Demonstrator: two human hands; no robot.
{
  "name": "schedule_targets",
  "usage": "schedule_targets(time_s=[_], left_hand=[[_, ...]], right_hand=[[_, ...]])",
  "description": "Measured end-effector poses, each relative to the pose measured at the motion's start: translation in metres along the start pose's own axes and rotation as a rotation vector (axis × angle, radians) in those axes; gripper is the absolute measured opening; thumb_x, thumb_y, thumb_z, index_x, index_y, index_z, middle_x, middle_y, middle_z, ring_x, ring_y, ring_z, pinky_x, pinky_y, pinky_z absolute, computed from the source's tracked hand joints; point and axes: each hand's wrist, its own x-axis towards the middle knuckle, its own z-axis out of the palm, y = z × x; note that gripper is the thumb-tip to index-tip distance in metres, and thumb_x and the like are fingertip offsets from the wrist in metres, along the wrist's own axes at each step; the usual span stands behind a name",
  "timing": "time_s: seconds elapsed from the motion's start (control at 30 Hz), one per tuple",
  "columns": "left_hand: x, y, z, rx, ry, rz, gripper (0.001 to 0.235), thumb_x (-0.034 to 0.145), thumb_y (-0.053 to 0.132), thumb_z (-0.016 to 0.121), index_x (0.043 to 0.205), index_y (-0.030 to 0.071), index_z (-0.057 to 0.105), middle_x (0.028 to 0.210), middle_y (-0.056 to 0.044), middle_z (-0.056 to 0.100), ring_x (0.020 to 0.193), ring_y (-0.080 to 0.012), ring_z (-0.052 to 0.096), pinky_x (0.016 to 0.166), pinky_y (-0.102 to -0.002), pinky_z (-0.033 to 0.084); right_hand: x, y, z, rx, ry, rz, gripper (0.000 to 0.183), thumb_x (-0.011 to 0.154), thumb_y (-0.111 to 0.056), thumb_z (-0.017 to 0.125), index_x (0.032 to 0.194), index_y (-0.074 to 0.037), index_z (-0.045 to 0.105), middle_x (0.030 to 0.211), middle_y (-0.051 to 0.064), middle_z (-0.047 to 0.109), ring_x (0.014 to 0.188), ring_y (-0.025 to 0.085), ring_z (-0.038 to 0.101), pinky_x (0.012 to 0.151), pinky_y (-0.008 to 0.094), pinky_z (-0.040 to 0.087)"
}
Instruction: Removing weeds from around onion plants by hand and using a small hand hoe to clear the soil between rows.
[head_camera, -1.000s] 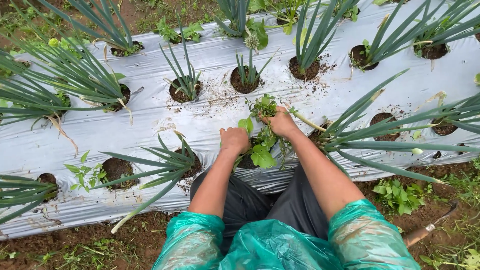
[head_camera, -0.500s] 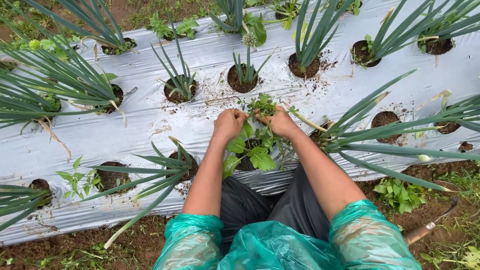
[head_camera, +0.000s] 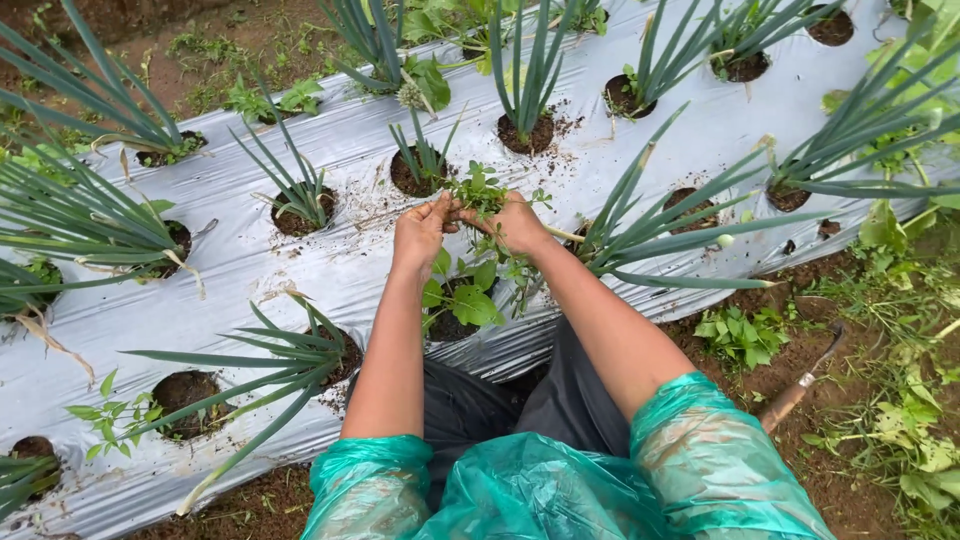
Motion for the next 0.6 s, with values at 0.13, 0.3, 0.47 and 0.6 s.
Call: schedule_targets(time_s=[0.13,0.3,0.47,0.6], left_hand=[[-0.006,0.012,0.033,0.073,-0.019,0.077,0.025,0.099,0.035,0.075,0.101,0.010,0.080,0.092,-0.007,0.079,0.070,-0.0087,0.066,0.067,-0.018,0.045],[-0.015,0.027,0.093,0.031,0.017,0.337,0.016,0.100,0.029,0.073,0.100,0.013,0.078,0.082,0.002,0.073,0.074,-0.0041,0.058,0.068,-0.020,0.042],[-0.052,0.070,0.163,-0.010,-0.047,0.488,0.017,0.100,0.029,0.072,0.100,0.012,0.077,0.081,0.002,0.072,0.078,-0.0044,0.055,0.073,-0.021,0.044],[-0.084,0.102,0.210,-0.085,-0.150,0.457,0.019,0.096,0.028,0.069,0.096,0.009,0.070,0.086,0.000,0.070,0.083,-0.0092,0.064,0.080,-0.026,0.056]], right_hand=[[-0.002,0.029,-0.035,0.184,0.090,-0.053,0.042,0.100,-0.023,0.066,0.121,0.013,0.065,0.115,0.033,0.068,0.100,0.039,0.071,0.089,0.046,0.058],[-0.042,-0.035,-0.046,-0.159,0.497,-0.116,0.026,0.087,-0.029,0.087,0.091,-0.004,0.080,0.073,0.013,0.075,0.073,0.020,0.074,0.066,0.036,0.059],[-0.099,-0.103,-0.094,-0.220,0.650,0.002,0.037,0.083,-0.047,0.089,0.091,-0.014,0.075,0.065,0.004,0.072,0.064,0.021,0.072,0.061,0.036,0.059],[-0.159,-0.171,-0.106,-0.072,0.704,0.113,0.046,0.091,-0.032,0.076,0.122,-0.012,0.049,0.108,0.003,0.072,0.093,0.011,0.065,0.078,0.029,0.054]])
